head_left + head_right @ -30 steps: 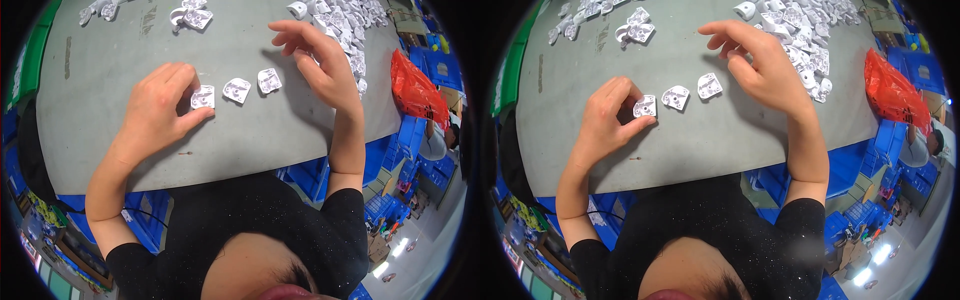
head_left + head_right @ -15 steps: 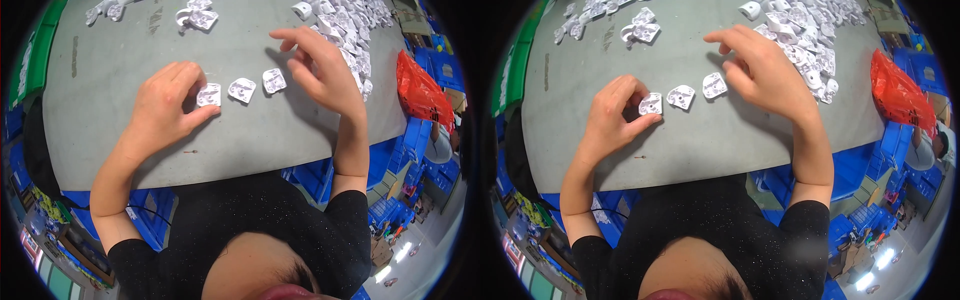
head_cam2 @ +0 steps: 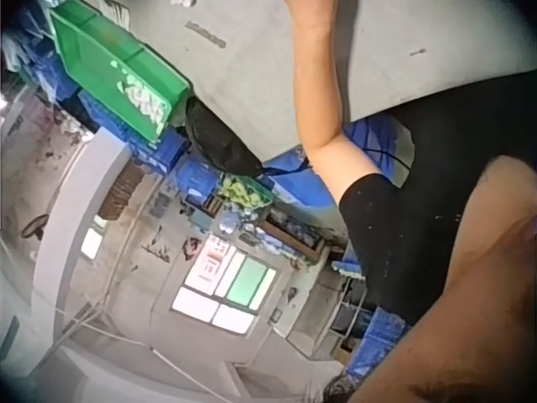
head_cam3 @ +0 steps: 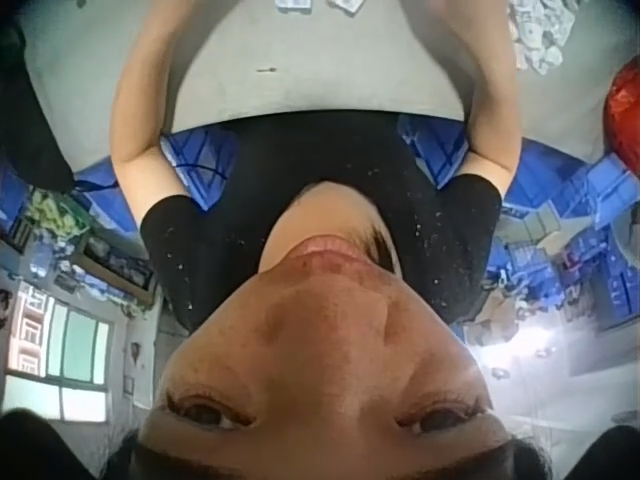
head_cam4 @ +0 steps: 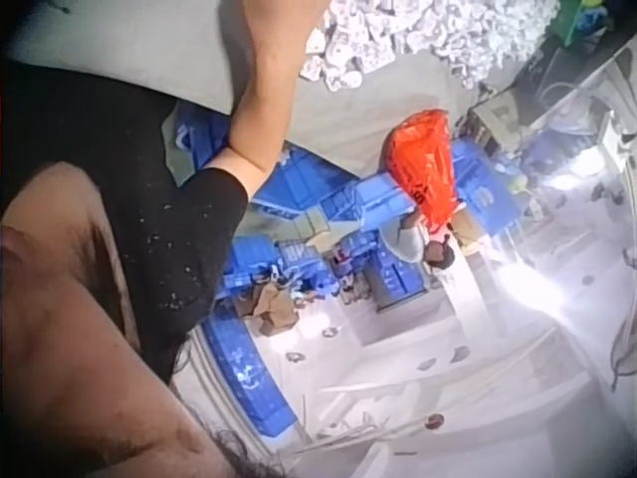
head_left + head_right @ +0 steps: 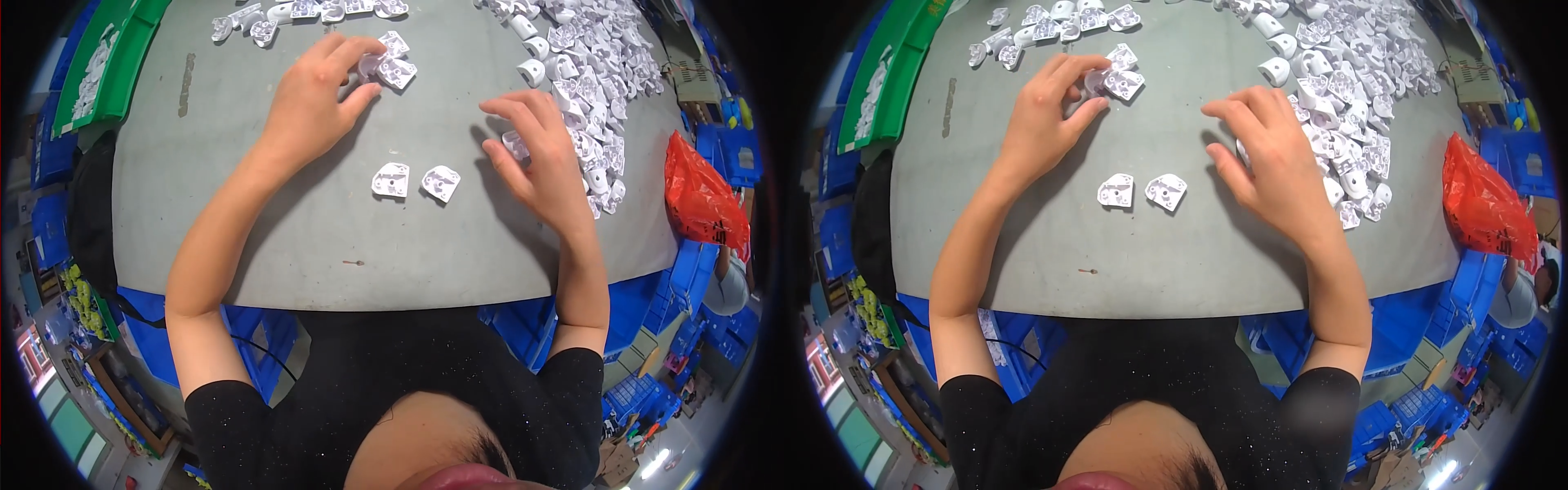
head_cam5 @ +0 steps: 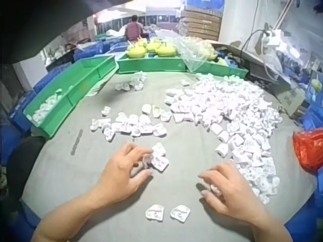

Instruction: Sorting and arranging small white plastic toy components on a factory workbench.

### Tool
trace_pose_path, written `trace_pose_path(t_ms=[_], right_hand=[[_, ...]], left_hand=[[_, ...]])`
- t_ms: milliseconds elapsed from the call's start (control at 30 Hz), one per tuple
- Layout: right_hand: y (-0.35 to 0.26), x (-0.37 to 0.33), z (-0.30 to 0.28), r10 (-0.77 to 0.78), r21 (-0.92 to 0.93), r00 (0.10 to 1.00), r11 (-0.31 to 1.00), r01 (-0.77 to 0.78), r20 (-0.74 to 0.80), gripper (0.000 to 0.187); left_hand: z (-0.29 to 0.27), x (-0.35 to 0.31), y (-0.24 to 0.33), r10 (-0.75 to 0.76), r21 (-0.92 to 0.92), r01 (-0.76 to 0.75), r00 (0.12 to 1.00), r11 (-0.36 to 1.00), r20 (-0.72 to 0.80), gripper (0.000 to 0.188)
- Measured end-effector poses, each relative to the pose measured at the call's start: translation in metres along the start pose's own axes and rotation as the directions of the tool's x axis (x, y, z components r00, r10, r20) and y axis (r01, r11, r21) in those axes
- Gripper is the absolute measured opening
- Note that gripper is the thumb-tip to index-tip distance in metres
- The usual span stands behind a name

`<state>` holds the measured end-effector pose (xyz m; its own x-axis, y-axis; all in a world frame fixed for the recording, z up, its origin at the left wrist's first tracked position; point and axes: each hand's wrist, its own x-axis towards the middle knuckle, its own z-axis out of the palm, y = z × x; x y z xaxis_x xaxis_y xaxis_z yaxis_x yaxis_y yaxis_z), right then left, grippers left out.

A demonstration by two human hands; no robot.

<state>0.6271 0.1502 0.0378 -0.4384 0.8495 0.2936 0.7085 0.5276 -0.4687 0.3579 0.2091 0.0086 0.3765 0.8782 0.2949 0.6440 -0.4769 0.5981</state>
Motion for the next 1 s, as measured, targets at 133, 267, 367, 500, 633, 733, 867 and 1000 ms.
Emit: trace_pose_path(t_ms=[133,267,367,500,633,733,867,1000], right_hand=[[-0.007,0.0,0.005,-0.011,0.035,1.0,0.999,0.012,-0.025,0.033],[-0.009,0.008,0.015,-0.001,0.091,1.0,0.996,0.004,-0.023,0.034],[-0.013,0.03,0.028,0.021,0.141,1.0,0.99,-0.021,0.002,0.037],[-0.013,0.063,0.055,-0.055,0.019,0.998,0.998,0.056,-0.02,0.036],[-0.01,0.076,0.07,-0.041,0.009,0.999,0.999,0.041,-0.02,0.026],[-0.01,0.075,0.065,-0.037,0.072,0.999,0.997,0.039,-0.027,0.022],[-0.021,0.055,0.041,0.019,0.122,0.999,0.992,-0.023,0.036,0.02],[-0.021,0.025,0.03,0.142,0.213,0.984,0.963,-0.163,0.111,0.024]], left_hand=[[-0.007,-0.003,-0.005,-0.085,-0.042,0.085,0.996,0.995,0.013,0.028],[-0.026,-0.033,0.008,-0.322,-0.353,0.391,0.916,0.85,0.24,0.026],[-0.03,-0.046,0.014,-0.355,-0.372,0.473,0.87,0.799,0.343,0.023],[-0.026,-0.053,0.012,-0.299,-0.375,0.349,0.936,0.859,0.187,0.025],[-0.027,-0.054,0.012,-0.262,-0.387,0.317,0.946,0.866,0.189,0.034],[-0.027,-0.056,0.011,-0.233,-0.374,0.288,0.954,0.882,0.187,0.037],[-0.029,-0.06,0.009,-0.244,-0.365,0.3,0.951,0.882,0.191,0.039],[-0.024,-0.06,0.011,-0.253,-0.347,0.289,0.956,0.892,0.147,0.038]])
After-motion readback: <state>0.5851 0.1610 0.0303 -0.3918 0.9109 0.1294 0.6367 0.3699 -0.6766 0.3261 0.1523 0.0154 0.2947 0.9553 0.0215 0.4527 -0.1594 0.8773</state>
